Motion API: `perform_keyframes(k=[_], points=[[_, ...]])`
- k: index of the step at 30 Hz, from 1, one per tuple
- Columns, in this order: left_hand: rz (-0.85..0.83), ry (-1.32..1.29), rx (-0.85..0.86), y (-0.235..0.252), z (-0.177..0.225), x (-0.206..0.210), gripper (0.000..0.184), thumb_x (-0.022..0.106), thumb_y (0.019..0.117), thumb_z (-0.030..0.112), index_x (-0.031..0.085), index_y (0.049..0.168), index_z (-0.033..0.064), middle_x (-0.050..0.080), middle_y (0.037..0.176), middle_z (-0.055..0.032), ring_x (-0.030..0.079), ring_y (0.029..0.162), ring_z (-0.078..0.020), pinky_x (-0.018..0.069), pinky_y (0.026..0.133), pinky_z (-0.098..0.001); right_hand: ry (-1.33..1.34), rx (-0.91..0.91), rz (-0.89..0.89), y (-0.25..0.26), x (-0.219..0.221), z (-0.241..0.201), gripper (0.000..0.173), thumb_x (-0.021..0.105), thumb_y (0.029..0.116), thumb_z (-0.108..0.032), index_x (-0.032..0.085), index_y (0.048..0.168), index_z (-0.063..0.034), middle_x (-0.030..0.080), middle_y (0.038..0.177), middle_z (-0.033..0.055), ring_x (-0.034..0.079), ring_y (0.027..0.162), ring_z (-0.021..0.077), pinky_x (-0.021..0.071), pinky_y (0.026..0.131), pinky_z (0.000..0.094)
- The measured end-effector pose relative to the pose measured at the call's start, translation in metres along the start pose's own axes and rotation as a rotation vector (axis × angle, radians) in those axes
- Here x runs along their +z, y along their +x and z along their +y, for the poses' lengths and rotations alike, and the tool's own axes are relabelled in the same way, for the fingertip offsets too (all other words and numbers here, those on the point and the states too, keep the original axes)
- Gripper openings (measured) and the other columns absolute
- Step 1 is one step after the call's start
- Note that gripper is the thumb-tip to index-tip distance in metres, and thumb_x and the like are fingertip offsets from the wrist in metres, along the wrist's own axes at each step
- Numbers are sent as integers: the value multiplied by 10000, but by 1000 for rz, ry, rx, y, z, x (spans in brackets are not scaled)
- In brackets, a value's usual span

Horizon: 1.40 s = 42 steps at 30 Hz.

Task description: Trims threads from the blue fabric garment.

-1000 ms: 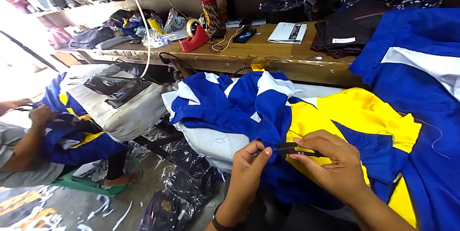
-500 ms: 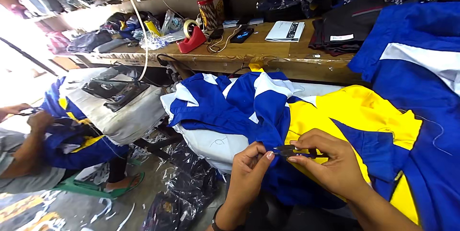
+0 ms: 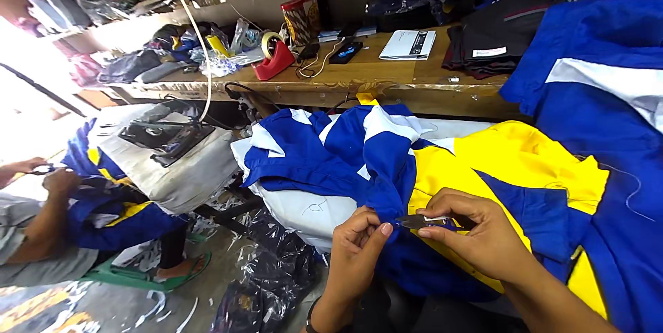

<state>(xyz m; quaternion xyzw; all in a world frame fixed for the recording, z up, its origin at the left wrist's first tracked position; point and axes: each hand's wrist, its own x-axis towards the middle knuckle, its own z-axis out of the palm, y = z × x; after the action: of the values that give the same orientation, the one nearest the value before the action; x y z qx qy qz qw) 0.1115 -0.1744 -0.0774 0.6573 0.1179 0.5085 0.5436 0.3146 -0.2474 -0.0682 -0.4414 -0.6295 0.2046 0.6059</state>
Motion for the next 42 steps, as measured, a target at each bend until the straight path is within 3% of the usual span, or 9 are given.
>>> perform_keyframes(k=[5, 9, 11, 16, 21, 28, 36, 39, 42], points=[[-7, 17, 4, 0, -2, -1, 140, 643, 993, 138, 703, 888, 67, 679, 935, 43, 619, 899, 0, 513, 794, -176, -332, -170, 98, -4, 2, 0, 208, 739, 937, -357, 776, 982, -158, 728, 940, -42, 635, 883, 13, 469, 772, 238], [-31, 67, 26, 0, -5, -3, 158, 649, 993, 174, 703, 879, 80, 671, 913, 56, 598, 910, 6, 491, 825, -182, -26, -31, -30, 1, -3, 3, 201, 808, 873, -256, 756, 951, -78, 689, 903, -40, 625, 832, -30, 509, 685, 94], [-33, 70, 32, -1, -6, -3, 167, 648, 999, 195, 702, 881, 91, 675, 915, 63, 602, 921, 9, 491, 838, -182, 15, 0, -44, 1, -4, 3, 195, 816, 863, -240, 757, 950, -76, 690, 898, -41, 632, 828, -27, 512, 676, 92], [-10, 69, 32, -2, -8, -3, 165, 652, 995, 186, 698, 877, 80, 670, 903, 50, 603, 900, -4, 494, 815, -186, -223, -60, 51, -3, -3, 2, 219, 768, 911, -346, 778, 949, -130, 713, 907, -59, 625, 837, -26, 497, 713, 146], [-9, 35, 2, -2, -6, -2, 163, 651, 995, 178, 698, 875, 78, 672, 913, 51, 606, 907, -3, 499, 820, -186, -159, -72, 16, -3, -4, 4, 234, 777, 902, -326, 768, 964, -101, 704, 920, -45, 619, 845, -37, 496, 707, 105], [-44, 82, 5, -2, -5, -4, 170, 648, 997, 179, 696, 876, 70, 678, 919, 39, 611, 911, -12, 504, 832, -201, -343, -185, 28, -2, -8, 5, 235, 713, 955, -394, 772, 995, -170, 731, 944, -47, 643, 880, 18, 485, 782, 256], [-66, 120, 6, -1, -4, -4, 174, 646, 992, 172, 688, 856, 73, 667, 893, 48, 598, 899, -7, 492, 836, -203, -394, -295, 37, -1, -10, 10, 212, 692, 980, -357, 774, 968, -162, 734, 921, -20, 634, 848, 49, 449, 754, 256], [-36, 37, -41, -1, -3, -2, 151, 653, 990, 159, 716, 883, 72, 687, 920, 45, 626, 896, -6, 520, 810, -190, -365, -320, -65, -2, -12, 6, 247, 668, 993, -379, 760, 1019, -151, 728, 954, -7, 632, 860, 60, 451, 748, 253], [30, -96, -146, -3, 1, 1, 135, 675, 977, 153, 755, 911, 67, 726, 947, 15, 670, 907, -31, 560, 830, -217, -150, -171, -133, -4, -12, -3, 337, 694, 975, -405, 681, 1101, -94, 659, 994, -15, 616, 906, -13, 526, 764, 141]])
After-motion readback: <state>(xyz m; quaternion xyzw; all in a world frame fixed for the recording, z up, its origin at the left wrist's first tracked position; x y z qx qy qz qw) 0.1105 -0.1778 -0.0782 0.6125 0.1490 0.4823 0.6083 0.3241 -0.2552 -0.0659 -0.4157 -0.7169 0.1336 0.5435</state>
